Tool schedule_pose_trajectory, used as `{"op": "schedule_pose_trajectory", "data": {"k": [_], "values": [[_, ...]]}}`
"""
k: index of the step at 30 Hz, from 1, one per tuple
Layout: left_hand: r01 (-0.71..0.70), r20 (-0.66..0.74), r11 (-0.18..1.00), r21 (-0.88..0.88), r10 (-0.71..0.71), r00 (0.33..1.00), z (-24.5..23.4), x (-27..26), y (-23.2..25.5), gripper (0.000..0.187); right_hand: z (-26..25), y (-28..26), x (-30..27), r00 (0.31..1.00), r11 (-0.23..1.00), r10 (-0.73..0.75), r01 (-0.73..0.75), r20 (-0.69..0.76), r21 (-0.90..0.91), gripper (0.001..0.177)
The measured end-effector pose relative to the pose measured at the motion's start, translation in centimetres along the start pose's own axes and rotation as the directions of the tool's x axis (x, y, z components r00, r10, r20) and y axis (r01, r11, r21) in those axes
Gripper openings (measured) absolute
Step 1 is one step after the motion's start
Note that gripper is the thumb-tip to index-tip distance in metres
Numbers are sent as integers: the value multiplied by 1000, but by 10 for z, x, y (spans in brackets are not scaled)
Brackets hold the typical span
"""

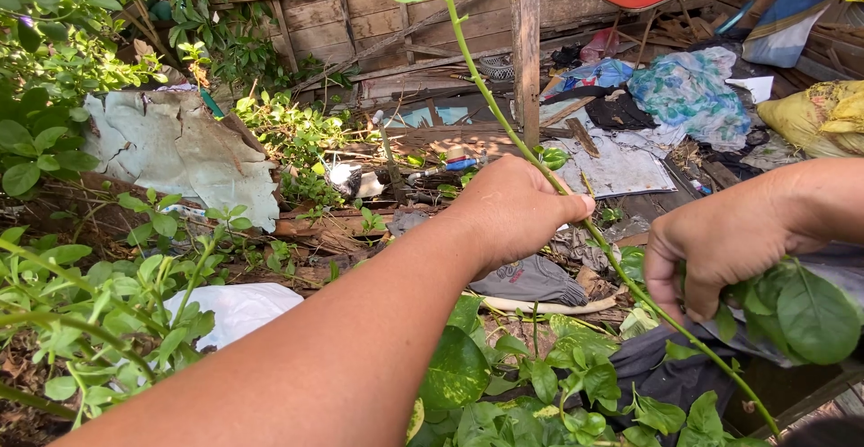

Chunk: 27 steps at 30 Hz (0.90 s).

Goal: Picking leaves from a plant in a garden.

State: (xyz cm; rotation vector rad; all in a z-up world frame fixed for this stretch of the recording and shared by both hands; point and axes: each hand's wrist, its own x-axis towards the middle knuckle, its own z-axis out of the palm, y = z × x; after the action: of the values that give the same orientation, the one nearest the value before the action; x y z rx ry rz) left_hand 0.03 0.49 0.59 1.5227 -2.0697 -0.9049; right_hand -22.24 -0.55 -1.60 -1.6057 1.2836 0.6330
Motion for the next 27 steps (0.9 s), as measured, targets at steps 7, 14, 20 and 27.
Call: {"op": "schedule_pose_trajectory", "data": {"k": [7, 14, 20, 27], "values": [[-17, 4, 998, -54, 17, 1000, 3, 3, -4, 34, 7, -3, -8, 986, 997, -20, 8, 163, 76, 31], [12, 3, 995, -101, -11, 1000, 2, 1, -2, 36, 0, 11, -4, 962, 996, -49, 29, 268, 80, 16], [22, 1, 995, -93, -22, 1000, 3, 1, -4, 40, 2, 9, -3, 966, 997, -71, 62, 248, 42, 12], [20, 13, 995, -96, -19, 1000, 4, 3, -5, 37, 7, 3, -1, 974, 998, -30, 43, 223, -56, 11]]}}
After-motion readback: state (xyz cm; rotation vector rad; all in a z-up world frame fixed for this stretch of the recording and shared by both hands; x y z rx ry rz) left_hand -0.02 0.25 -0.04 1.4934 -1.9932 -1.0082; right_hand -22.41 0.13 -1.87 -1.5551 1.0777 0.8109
